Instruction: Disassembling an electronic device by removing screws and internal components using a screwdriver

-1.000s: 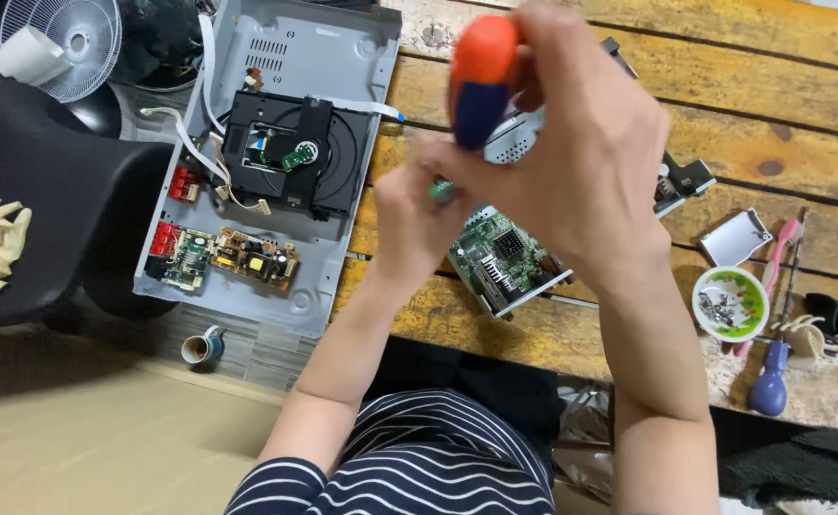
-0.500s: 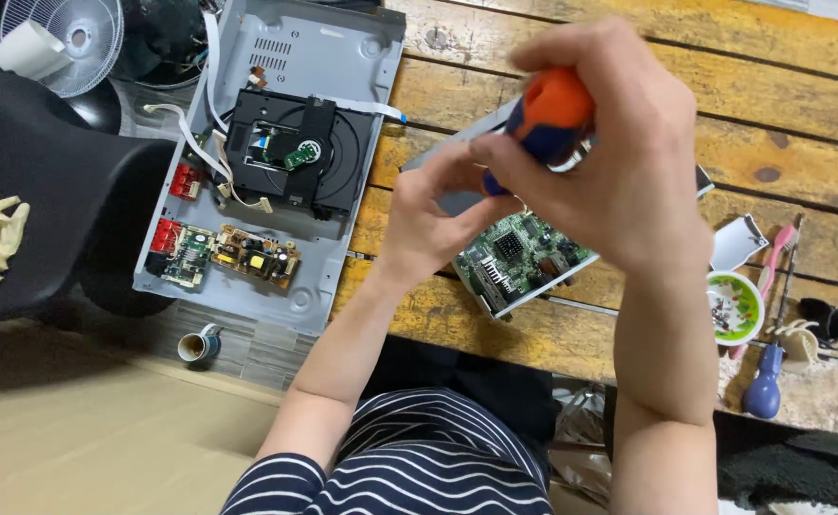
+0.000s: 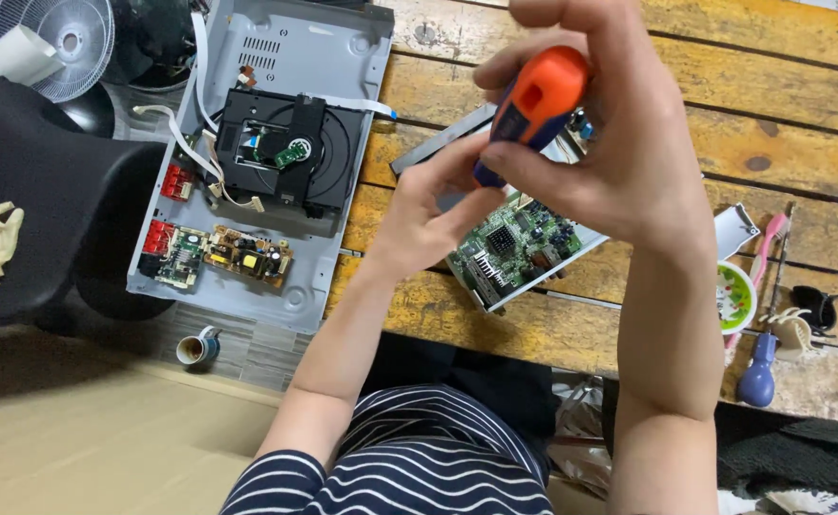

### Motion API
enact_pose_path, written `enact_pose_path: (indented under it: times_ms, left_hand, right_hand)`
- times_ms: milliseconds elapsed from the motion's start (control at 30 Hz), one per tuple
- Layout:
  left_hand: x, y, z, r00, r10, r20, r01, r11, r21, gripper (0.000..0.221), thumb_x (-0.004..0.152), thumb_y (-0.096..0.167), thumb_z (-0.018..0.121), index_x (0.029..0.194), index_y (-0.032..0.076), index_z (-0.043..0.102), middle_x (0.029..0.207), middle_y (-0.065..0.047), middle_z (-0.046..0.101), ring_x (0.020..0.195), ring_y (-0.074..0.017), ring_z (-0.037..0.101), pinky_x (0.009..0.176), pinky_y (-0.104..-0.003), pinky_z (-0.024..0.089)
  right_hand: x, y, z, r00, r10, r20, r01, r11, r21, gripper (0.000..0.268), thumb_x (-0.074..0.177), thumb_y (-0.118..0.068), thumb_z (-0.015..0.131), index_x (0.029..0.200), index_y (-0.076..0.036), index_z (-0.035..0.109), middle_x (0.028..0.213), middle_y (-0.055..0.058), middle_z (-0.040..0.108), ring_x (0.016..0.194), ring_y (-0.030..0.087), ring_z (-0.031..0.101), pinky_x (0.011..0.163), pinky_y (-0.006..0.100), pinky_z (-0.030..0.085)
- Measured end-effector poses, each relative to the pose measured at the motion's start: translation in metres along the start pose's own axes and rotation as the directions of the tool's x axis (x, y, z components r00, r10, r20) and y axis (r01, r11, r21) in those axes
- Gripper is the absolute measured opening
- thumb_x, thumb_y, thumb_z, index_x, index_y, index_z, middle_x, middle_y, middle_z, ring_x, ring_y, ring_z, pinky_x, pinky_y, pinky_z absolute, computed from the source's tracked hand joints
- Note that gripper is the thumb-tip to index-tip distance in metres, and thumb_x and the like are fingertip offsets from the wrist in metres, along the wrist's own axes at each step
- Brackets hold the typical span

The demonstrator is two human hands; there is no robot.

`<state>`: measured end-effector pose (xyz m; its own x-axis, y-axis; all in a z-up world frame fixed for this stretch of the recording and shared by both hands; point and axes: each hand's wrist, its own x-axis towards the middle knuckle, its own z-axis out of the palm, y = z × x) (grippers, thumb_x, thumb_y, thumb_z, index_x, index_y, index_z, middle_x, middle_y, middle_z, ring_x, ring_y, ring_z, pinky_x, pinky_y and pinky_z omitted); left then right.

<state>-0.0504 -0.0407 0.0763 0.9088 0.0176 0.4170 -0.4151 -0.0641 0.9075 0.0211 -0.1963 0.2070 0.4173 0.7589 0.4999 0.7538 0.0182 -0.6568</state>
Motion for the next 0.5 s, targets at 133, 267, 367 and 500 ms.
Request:
enact_pose_path:
  times_ms: [133,267,367,500]
  left_hand:
    - [-0.003,-0.014,0.0,0.997,0.068,-0.038,-0.075,0.965,-0.251,0.042,0.103,0.004,0.063,0.142,0.001,0.049,0.118,-0.016,0.07,0.103,-0.0226,0.073,0.1,-0.035,0.064]
    - [-0.001,-0.006,0.008,0.95,0.109,-0.293,-0.054,0.98,0.19,0.041,0.087,0.015,0.08,0.122,0.01,0.059,0.102,-0.007,0.073,0.088,-0.0172,0.074,0.082,-0.028,0.065]
    - [-0.003,-0.008,-0.001,0.978,0.096,-0.187,-0.07,0.987,0.142,0.046,0.095,0.017,0.073,0.135,0.01,0.053,0.111,-0.007,0.071,0.09,-0.0159,0.072,0.085,-0.028,0.063]
    - [-0.005,-0.015,-0.003,0.992,0.062,-0.109,-0.066,0.997,-0.038,0.039,0.102,0.012,0.064,0.139,0.006,0.053,0.121,-0.013,0.07,0.106,-0.0205,0.073,0.1,-0.035,0.065]
  right_hand:
    - [0.0,0.002,0.006,0.999,-0.031,-0.014,0.032,0.998,0.055,0.051,0.092,0.006,0.065,0.135,0.004,0.038,0.134,0.021,0.048,0.123,0.031,0.061,0.103,0.035,0.054]
    - [0.001,0.002,0.015,0.988,-0.046,-0.145,-0.017,0.915,-0.403,0.055,0.094,-0.013,0.089,0.13,-0.001,0.049,0.121,0.018,0.056,0.094,0.032,0.056,0.075,0.038,0.048]
    - [0.003,0.002,0.011,0.995,0.031,-0.098,-0.041,0.993,-0.11,0.054,0.089,0.002,0.073,0.133,-0.002,0.042,0.122,0.019,0.06,0.1,0.026,0.061,0.083,0.032,0.052]
    - [0.004,-0.006,0.007,0.994,0.088,-0.072,-0.095,0.991,-0.096,0.054,0.085,-0.002,0.065,0.135,-0.002,0.044,0.134,0.016,0.055,0.119,0.028,0.065,0.092,0.033,0.052]
